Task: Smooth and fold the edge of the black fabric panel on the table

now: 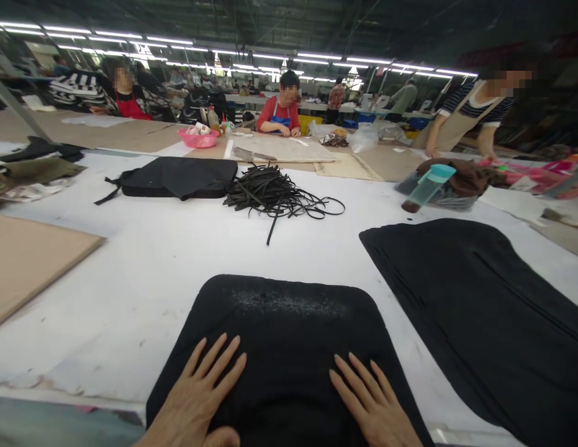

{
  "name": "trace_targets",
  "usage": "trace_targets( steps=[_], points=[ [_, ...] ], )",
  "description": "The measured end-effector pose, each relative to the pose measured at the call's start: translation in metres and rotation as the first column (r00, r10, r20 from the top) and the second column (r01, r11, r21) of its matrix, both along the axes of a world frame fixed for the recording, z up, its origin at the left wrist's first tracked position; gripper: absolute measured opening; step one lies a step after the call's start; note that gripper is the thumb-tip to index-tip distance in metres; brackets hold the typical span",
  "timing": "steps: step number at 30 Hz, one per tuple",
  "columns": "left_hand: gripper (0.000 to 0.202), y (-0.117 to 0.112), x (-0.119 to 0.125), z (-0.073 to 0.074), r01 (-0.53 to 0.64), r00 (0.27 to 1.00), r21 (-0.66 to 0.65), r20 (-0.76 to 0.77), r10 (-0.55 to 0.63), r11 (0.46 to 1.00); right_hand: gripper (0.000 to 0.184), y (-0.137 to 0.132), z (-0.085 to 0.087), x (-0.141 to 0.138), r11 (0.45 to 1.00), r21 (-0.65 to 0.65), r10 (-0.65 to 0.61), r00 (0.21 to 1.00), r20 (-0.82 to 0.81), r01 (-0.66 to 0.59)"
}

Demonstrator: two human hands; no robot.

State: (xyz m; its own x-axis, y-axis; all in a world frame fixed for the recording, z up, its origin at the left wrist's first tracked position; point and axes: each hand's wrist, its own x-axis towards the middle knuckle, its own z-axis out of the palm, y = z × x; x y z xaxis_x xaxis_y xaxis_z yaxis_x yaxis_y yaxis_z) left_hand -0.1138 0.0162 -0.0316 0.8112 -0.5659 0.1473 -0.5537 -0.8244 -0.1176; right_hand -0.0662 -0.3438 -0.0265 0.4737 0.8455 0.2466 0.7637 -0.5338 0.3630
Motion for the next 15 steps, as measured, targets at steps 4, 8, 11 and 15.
trace_targets(
  steps=[4, 8, 11, 15],
  points=[
    [0.095, 0.004, -0.015, -0.001, -0.015, 0.991, -0.004, -0.131, 0.014, 1.000, 0.047, -0.002, -0.003, -0.013, 0.999, -0.005, 0.035, 0.996, 0.086, -0.034],
    [0.117, 0.011, -0.030, -0.014, -0.103, 0.977, 0.087, -0.176, 0.117, 0.991, 0.043, -0.003, -0.011, -0.021, 1.000, 0.027, -0.001, 0.996, 0.084, -0.001],
    [0.103, 0.013, -0.040, -0.026, -0.169, 0.985, 0.140, -0.007, 0.171, 0.976, 0.040, -0.004, -0.016, -0.021, 0.999, 0.037, 0.016, 0.995, 0.100, -0.020],
    [0.086, 0.010, -0.051, -0.030, -0.183, 0.977, 0.170, 0.140, 0.160, 0.968, 0.040, -0.009, -0.021, -0.018, 0.996, 0.040, 0.069, 0.991, 0.111, -0.073]
  ],
)
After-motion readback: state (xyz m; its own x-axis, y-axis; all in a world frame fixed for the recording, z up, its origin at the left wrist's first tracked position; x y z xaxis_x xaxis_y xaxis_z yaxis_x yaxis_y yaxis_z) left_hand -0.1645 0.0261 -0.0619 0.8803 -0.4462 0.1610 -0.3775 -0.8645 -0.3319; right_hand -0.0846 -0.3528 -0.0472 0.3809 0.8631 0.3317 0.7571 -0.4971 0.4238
